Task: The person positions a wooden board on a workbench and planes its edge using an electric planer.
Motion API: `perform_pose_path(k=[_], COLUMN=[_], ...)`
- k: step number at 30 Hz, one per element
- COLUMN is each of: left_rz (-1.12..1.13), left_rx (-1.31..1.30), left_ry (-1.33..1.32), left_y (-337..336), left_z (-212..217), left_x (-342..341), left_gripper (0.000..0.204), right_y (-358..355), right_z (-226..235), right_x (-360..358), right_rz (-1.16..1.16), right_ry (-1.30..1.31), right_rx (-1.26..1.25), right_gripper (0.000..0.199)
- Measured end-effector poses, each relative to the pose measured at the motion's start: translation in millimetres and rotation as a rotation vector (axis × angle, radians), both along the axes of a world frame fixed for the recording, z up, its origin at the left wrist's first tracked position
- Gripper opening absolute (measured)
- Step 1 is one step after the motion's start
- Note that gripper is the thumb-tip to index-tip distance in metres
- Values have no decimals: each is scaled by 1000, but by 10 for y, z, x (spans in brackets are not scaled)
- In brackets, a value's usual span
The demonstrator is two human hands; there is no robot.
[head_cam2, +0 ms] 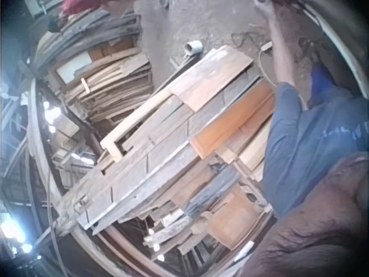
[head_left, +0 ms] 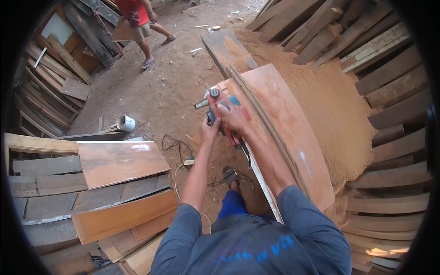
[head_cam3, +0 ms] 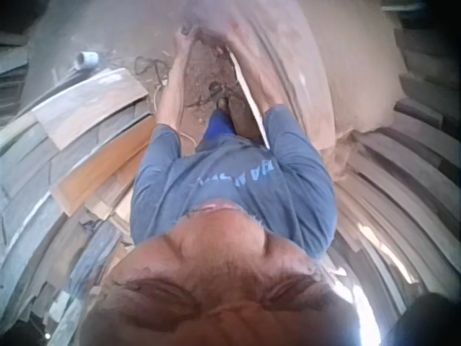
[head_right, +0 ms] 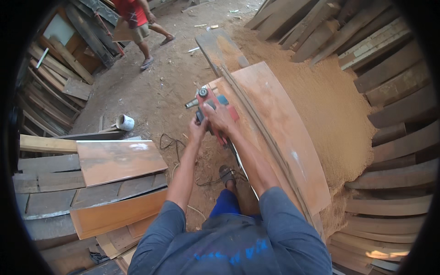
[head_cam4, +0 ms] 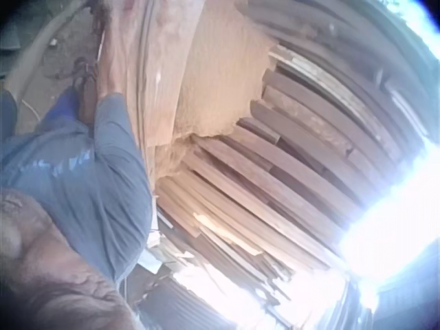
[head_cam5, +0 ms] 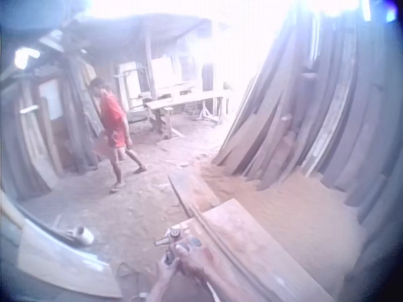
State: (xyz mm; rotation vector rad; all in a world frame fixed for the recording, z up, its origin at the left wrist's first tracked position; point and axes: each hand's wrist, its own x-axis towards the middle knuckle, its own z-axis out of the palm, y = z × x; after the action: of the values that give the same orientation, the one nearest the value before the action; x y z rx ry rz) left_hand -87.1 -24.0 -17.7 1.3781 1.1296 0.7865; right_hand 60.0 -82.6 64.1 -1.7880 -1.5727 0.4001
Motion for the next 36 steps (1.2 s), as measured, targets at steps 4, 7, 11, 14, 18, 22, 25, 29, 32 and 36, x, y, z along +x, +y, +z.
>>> perform_pose_path(k=[4, 7, 11, 14, 18, 22, 25, 29, 32, 36], left_rz=[-17, -36, -120, -117, -190, -165, -108, -21, -11, -64], left_rx=[-58, 14, 20, 25, -53, -153, -76, -156, -101, -133], left_ry=[-19, 2, 147, 375, 271, 238, 264, 129, 78, -97], left_y=[-205, -840, -1920, -2823, -3625, -3621, -3183, -2296, -1481, -303], left_z=[80, 115, 153, 224, 285, 240, 141, 11, 3, 182], left_x=[-68, -211, -440, -661, -881, -884, -766, -554, -385, -121], left_gripper=[35, 36, 49, 57, 82, 81, 81, 79, 71, 42], right_y=[-238, -801, -1891, -2765, -3578, -3549, -3084, -2184, -1372, -240], right_z=[-17, 91, 225, 322, 433, 335, 209, 181, 220, 258], right_x=[-117, -180, -396, -575, -766, -770, -656, -477, -331, -140], right_rz=[-101, -138, -209, -253, -280, -276, -260, -250, -254, -224], right_ry=[358, 506, 699, 739, 877, 845, 742, 713, 656, 613], right_rx=[-96, -215, -396, -420, -514, -474, -482, -487, -482, -296], right_gripper=[31, 42, 52, 49, 53, 58, 60, 61, 60, 58])
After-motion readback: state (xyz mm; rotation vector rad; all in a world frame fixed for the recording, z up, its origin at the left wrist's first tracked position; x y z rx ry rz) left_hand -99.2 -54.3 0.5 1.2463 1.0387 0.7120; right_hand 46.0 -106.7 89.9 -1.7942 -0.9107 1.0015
